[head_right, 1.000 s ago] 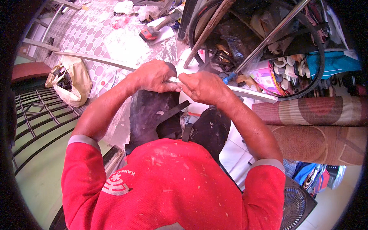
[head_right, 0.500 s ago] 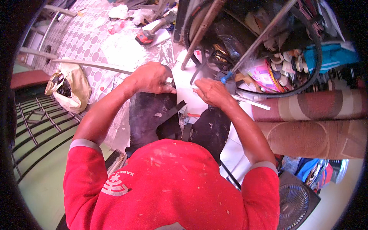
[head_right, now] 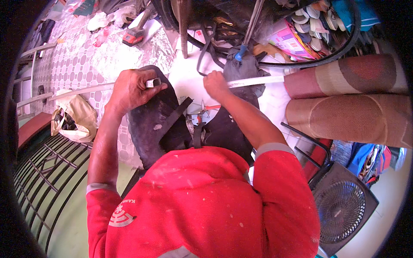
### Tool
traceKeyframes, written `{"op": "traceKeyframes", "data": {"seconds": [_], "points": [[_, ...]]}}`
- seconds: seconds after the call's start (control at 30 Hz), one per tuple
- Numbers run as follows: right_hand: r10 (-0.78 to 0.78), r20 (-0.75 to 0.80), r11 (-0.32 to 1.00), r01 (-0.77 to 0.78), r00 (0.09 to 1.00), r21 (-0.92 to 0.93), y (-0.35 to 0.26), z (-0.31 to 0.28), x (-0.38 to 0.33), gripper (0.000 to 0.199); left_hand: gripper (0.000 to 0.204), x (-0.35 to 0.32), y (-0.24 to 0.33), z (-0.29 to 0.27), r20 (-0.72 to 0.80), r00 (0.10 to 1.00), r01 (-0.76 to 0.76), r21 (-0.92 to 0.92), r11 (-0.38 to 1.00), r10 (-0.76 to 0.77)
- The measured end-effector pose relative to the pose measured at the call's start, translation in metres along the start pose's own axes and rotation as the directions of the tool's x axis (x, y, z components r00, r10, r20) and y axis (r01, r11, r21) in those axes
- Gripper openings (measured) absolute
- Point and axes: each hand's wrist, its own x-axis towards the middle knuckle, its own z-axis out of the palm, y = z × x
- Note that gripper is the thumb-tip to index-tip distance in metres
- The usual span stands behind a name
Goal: The person assembles a metal frame by cutting a metal rod with shears, inserting a connector piece, and measuring a wall opening with a tape measure. The person handles the metal rod, shears, connector, and tape measure throughout the task.
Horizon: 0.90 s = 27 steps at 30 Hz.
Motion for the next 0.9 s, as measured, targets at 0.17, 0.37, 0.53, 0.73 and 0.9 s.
{"op": "traceKeyframes", "data": {"seconds": [0.17, 0.37, 0.53, 0.73, 0.9], "points": [[-0.091, 0.523, 0.987, 0.009, 0.847, 0.158, -0.053, 0.018, -0.019, 0.024, 0.032, 0.007, -0.001, -0.002, -0.09, 0.995, 0.043, 0.003, 0.999, -0.043], [-0.266, 0.551, 0.963, 0.195, 0.791, 0.184, -0.04, 0.063, -0.017, 0.024, 0.036, 0.013, 0.004, -0.027, -0.269, 0.963, -0.014, 0.013, 1.0, 0.017], [-0.195, 0.443, 0.89, -0.031, 0.875, 0.454, -0.034, 0.017, -0.001, 0.026, 0.035, 0.019, 0.005, -0.057, -0.292, 0.956, -0.032, 0.023, 0.999, 0.037], [0.186, 0.101, 0.669, -0.201, 0.977, 0.715, 0.017, -0.08, -0.011, 0.047, 0.031, 0.025, -0.001, -0.092, -0.203, 0.978, -0.055, 0.008, 0.998, 0.056], [0.282, 0.186, 0.297, -0.27, 0.941, 0.916, 0.019, -0.173, -0.029, 0.049, 0.023, 0.02, -0.001, -0.101, -0.221, 0.972, -0.087, -0.047, 0.995, 0.075]]}}
